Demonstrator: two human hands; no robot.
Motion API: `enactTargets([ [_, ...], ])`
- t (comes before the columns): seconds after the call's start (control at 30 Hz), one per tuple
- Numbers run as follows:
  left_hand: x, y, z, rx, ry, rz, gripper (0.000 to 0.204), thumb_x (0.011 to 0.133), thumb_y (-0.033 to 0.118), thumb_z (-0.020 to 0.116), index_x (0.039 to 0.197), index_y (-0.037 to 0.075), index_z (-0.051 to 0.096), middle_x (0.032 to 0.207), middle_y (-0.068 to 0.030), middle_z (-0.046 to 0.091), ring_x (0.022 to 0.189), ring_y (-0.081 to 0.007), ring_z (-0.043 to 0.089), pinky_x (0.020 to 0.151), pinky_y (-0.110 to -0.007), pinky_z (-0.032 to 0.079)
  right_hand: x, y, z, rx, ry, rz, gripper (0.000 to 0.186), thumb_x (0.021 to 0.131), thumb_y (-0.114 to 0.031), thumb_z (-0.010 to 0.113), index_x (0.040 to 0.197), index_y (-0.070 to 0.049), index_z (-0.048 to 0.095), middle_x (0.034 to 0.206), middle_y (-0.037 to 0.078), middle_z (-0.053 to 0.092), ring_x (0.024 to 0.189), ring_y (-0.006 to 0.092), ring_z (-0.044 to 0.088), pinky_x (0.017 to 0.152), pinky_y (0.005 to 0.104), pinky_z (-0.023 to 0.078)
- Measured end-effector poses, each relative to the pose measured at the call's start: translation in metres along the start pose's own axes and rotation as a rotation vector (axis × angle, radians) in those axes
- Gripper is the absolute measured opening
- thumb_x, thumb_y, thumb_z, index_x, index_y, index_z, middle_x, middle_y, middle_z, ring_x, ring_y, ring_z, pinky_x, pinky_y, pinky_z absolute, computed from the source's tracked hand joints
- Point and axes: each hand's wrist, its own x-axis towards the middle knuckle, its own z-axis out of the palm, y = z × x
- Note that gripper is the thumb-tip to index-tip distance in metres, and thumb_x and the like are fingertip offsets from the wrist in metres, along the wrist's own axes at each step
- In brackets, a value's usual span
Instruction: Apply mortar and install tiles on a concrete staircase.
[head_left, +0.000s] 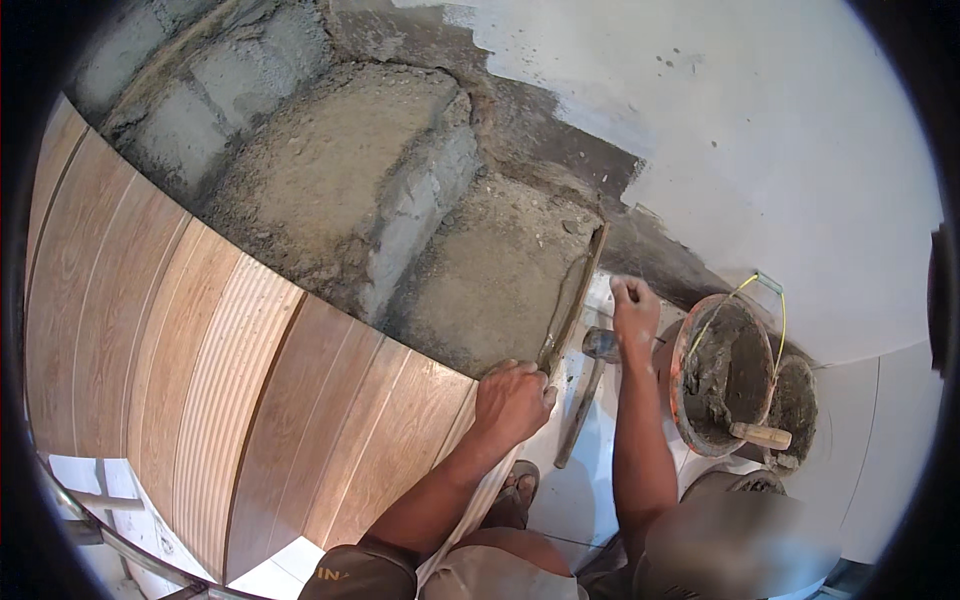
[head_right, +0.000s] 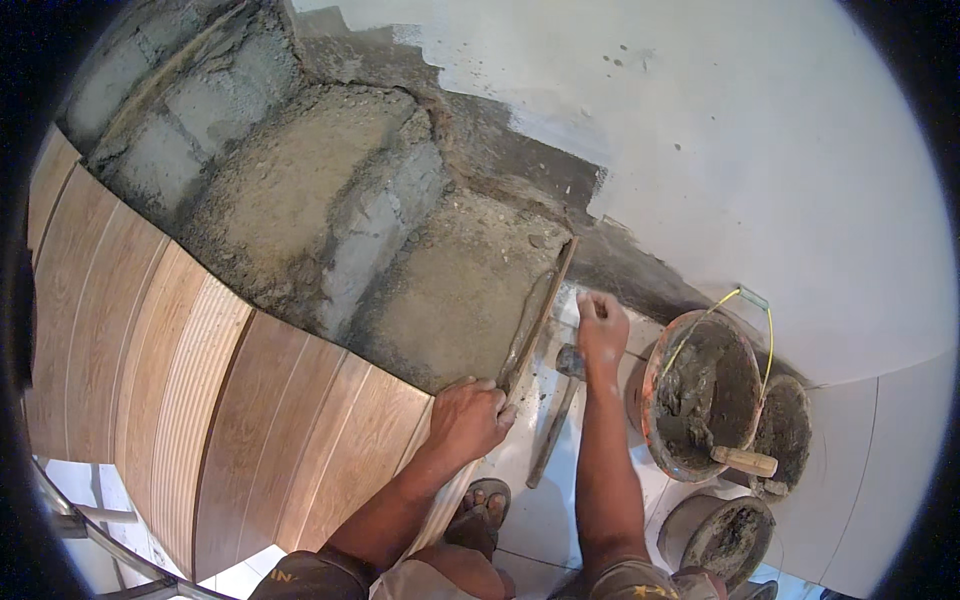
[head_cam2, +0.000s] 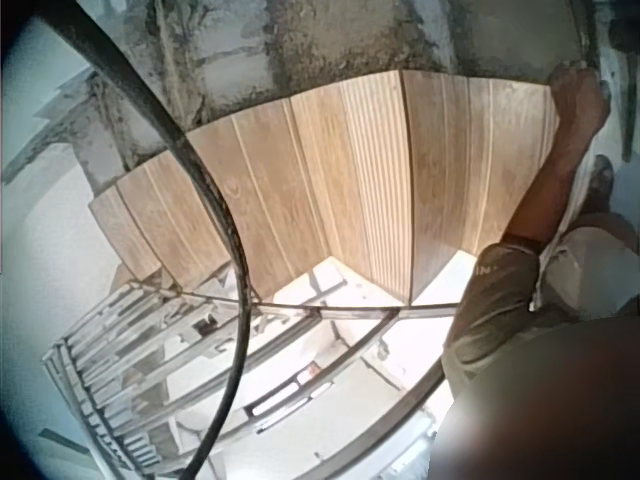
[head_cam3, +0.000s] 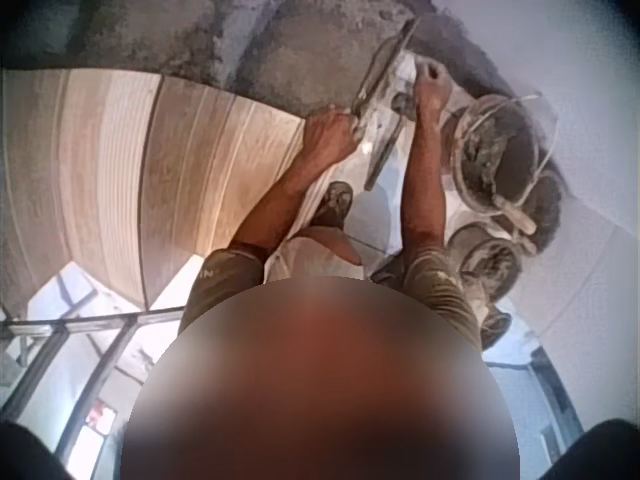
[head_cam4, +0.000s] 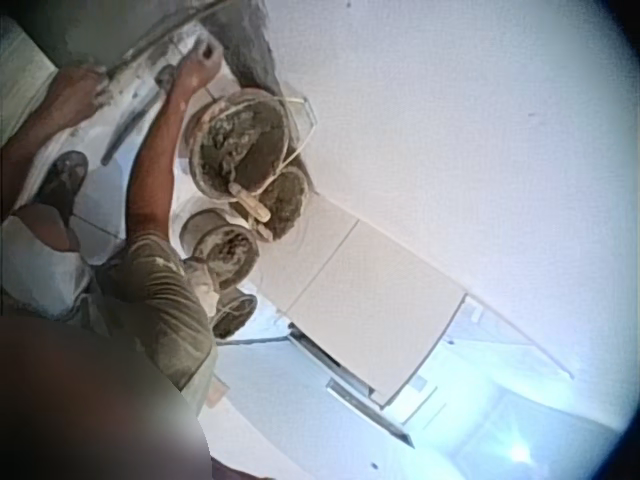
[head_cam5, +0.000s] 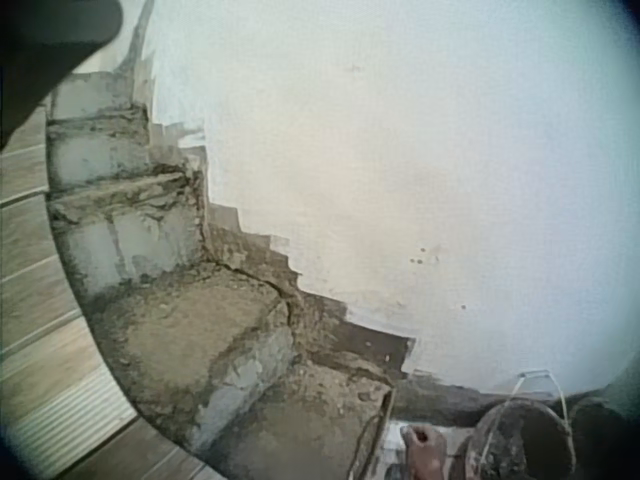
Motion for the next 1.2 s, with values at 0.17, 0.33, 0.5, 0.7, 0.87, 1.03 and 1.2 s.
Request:
enactTargets([
  [0.17,-0.004,0.000,-0.006,0.017,-0.079,-0.078,0.026,0.086,0.027,0.068,0.083,0.001,0.074,0.093,-0.0166,0.071,0.093,-0.0358,0.068,0.083,-0.048,0.054,0.059,-0.068,0.013,-0.410,-0.172,-0.120,0.048,0.092,-0.047,0.068,0.092,0.001,0.074,0.090,0.026,0.071,0.087,0.0410,0.070,0.080,0.0469,0.053],
  [0.33,-0.003,0.000,0.004,0.002,-0.036,-0.026,0.030,0.086,0.031,0.068,0.077,0.003,0.070,0.090,-0.0166,0.068,0.090,-0.0372,0.066,0.080,-0.050,0.054,0.086,-0.068,0.016,-0.679,-0.251,-0.121,0.053,0.095,-0.050,0.062,0.087,0.001,0.074,0.079,0.027,0.068,0.075,0.0445,0.067,0.074,0.0494,0.052],
  [0.5,-0.007,0.000,0.005,0.006,-0.063,0.002,0.031,0.086,0.033,0.069,0.077,0.003,0.070,0.091,-0.0166,0.068,0.091,-0.0369,0.066,0.081,-0.050,0.054,0.093,-0.063,0.014,-0.616,-0.373,-0.068,0.047,0.089,-0.047,0.067,0.096,-0.001,0.076,0.102,0.031,0.070,0.101,0.0471,0.068,0.088,0.0525,0.054],
  [0.7,0.001,0.005,-0.005,0.088,-0.164,-0.037,0.030,0.084,0.031,0.074,0.078,0.002,0.068,0.090,-0.0185,0.067,0.088,-0.0414,0.065,0.080,-0.052,0.053,0.104,-0.065,0.029,-0.579,-0.379,-0.027,0.043,0.080,-0.038,0.070,0.103,-0.003,0.076,0.113,0.025,0.072,0.109,0.0426,0.069,0.094,0.0498,0.054],
  [0.87,0.008,0.015,-0.005,0.146,-0.098,-0.050,0.029,0.085,0.028,0.073,0.075,0.002,0.065,0.086,-0.0188,0.067,0.085,-0.0419,0.064,0.075,-0.052,0.051,0.096,-0.092,0.013,-0.561,-0.383,0.012,0.032,0.076,-0.023,0.073,0.104,-0.010,0.079,0.112,0.017,0.075,0.107,0.0337,0.072,0.091,0.0440,0.057],
  [1.03,0.009,0.020,0.000,0.180,-0.113,-0.030,0.033,0.086,0.030,0.074,0.074,0.002,0.063,0.083,-0.0196,0.064,0.084,-0.0427,0.063,0.075,-0.052,0.049,0.097,-0.083,0.012,-0.504,-0.321,0.048,0.029,0.076,-0.019,0.073,0.103,-0.010,0.080,0.110,0.017,0.075,0.106,0.0332,0.073,0.091,0.0432,0.057],
  [1.2,0.006,0.020,-0.003,0.196,-0.122,-0.066,0.035,0.086,0.030,0.074,0.072,0.001,0.062,0.083,-0.0195,0.063,0.083,-0.0433,0.062,0.075,-0.052,0.049,0.089,-0.083,0.015,-0.468,-0.287,0.036,0.030,0.074,-0.019,0.073,0.101,-0.009,0.080,0.108,0.017,0.076,0.105,0.0324,0.073,0.089,0.0416,0.058],
])
